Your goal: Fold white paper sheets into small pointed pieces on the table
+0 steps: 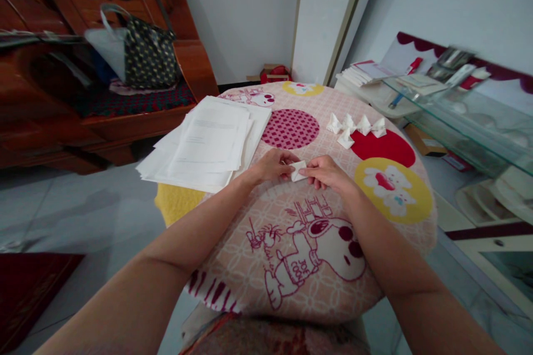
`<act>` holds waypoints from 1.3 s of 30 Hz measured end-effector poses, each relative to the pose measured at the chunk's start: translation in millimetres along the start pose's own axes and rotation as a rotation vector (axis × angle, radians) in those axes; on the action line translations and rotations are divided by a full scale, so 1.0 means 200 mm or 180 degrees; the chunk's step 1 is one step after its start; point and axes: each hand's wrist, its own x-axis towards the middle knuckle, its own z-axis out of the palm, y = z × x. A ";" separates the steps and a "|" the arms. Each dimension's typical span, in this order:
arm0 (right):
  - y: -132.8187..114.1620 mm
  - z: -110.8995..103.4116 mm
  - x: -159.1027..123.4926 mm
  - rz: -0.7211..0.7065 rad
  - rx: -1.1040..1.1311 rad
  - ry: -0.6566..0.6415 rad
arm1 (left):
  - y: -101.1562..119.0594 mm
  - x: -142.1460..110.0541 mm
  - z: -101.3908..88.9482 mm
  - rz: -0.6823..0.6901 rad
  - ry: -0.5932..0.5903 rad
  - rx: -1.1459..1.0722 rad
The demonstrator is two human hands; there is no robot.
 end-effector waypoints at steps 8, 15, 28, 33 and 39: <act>0.00 0.03 0.02 -0.0378 0.1312 -0.0089 | 0.05 -0.01 0.01 -0.0123 0.0156 -0.1305; 0.02 0.07 0.03 -0.0644 0.1515 0.0229 | 0.04 -0.02 0.03 -0.0092 -0.0042 -0.0960; 0.01 0.00 0.01 -0.0825 0.0984 0.0077 | 0.05 -0.01 0.01 0.0198 0.0462 -0.0386; 0.02 -0.02 0.03 -0.1037 0.0546 0.0200 | 0.04 -0.01 -0.01 0.0541 0.0481 0.0184; 0.03 -0.03 0.04 -0.1548 0.0076 0.0595 | 0.05 -0.03 -0.02 0.1233 0.0861 0.1616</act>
